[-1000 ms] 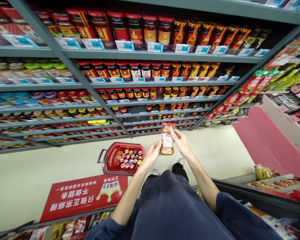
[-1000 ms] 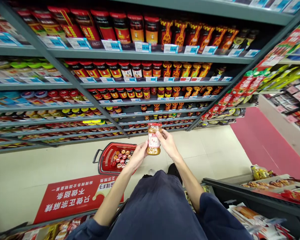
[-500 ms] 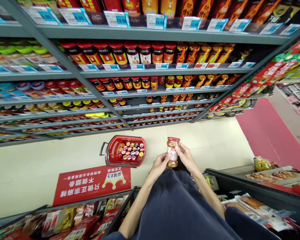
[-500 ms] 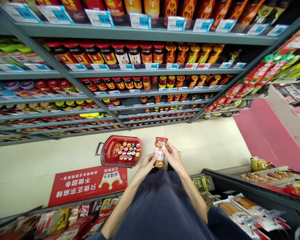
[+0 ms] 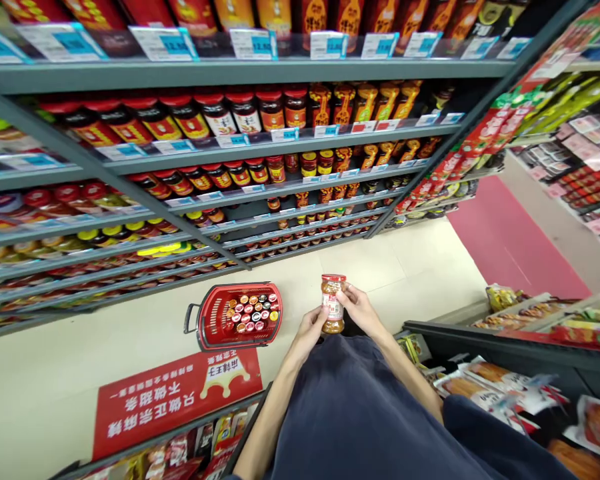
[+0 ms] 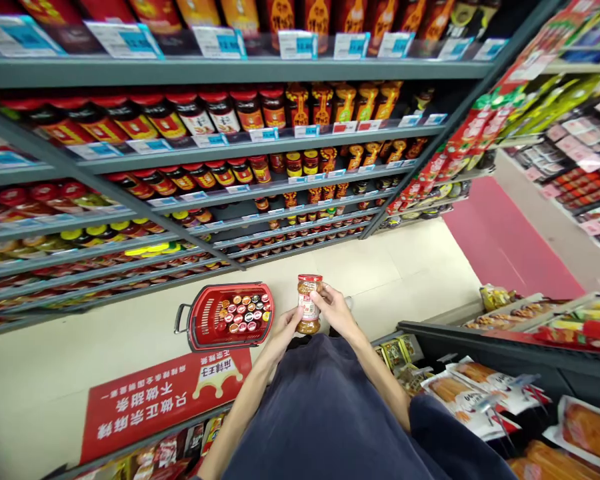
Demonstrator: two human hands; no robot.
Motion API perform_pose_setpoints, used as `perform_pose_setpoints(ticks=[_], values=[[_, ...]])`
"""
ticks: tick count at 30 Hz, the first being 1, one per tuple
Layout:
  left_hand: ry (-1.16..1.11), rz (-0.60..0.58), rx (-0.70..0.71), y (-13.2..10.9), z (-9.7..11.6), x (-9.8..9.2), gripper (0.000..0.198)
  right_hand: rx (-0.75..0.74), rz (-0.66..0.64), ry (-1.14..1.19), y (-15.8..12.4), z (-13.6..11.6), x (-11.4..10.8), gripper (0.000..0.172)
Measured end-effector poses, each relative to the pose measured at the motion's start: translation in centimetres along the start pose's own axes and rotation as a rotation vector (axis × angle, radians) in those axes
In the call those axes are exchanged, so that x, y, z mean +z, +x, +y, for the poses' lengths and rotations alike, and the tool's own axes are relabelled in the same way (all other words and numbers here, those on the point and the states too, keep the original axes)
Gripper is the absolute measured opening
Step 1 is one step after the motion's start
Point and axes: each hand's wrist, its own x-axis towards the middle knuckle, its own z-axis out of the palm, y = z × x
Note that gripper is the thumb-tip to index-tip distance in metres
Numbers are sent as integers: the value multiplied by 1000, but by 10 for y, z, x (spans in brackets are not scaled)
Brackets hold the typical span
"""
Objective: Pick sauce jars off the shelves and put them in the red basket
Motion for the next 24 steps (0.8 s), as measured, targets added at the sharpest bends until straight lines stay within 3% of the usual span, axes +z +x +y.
perform_pose_setpoints(ticks=[7,13,19,24], values=[[29,-106,-51,20,-4,15,64,30,130,45,-3,4,-25,50],[67,-104,-28,49,7,51,59,-2,137,68,12,-15,-62,45],[161,-62,24,98,27,107,60,1,103,170,45,-34,-131,57],[107,85,61,171,25,157,65,15,9,189,93,-54,-211,50]])
